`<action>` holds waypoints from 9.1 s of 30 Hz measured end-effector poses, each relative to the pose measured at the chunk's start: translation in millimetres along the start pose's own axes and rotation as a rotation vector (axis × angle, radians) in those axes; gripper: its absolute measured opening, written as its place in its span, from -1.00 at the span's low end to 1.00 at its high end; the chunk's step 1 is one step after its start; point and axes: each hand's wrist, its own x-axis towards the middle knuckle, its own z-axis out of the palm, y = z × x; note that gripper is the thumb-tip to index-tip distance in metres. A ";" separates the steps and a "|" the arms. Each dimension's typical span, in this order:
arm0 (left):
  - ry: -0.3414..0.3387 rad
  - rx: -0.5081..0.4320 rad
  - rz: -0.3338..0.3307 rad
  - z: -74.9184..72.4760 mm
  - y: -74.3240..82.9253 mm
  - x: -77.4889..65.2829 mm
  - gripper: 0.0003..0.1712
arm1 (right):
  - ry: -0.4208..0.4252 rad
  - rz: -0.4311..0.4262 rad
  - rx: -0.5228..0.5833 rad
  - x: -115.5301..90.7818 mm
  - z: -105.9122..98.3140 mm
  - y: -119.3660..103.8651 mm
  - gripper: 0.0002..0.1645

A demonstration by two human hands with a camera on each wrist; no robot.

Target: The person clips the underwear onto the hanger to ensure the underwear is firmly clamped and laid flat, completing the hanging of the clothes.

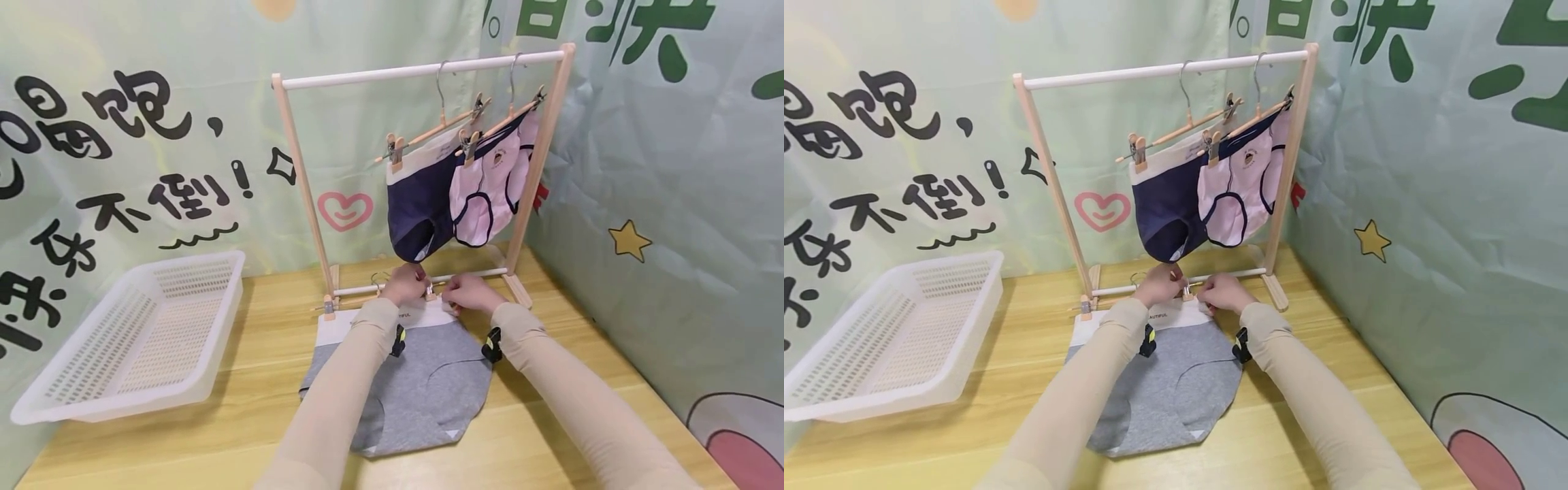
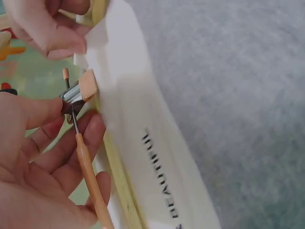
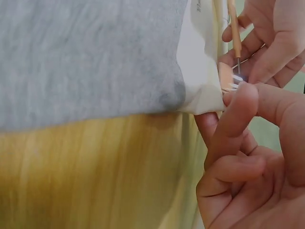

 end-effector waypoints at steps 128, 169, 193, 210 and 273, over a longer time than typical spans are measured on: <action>0.059 0.045 -0.084 -111.6 -123.0 -121.9 -0.65 | 0.053 0.023 0.167 9.3 -1.1 18.7 -0.71; -0.304 -0.395 -0.142 -116.0 -133.6 -116.3 -0.78 | -0.035 0.027 0.203 6.3 -8.9 22.3 -0.67; 0.068 -0.081 0.144 -136.7 -104.7 -140.9 -0.83 | 0.678 0.035 -0.027 -27.9 -146.7 8.3 -0.57; 0.344 0.071 0.234 -172.9 -88.2 -154.4 -0.91 | 0.829 -0.029 -0.223 -14.1 -181.1 -25.9 -0.50; 0.746 0.174 0.301 -283.2 1.5 -141.3 -0.81 | 0.686 0.033 -0.257 -15.9 -194.1 -23.7 -0.46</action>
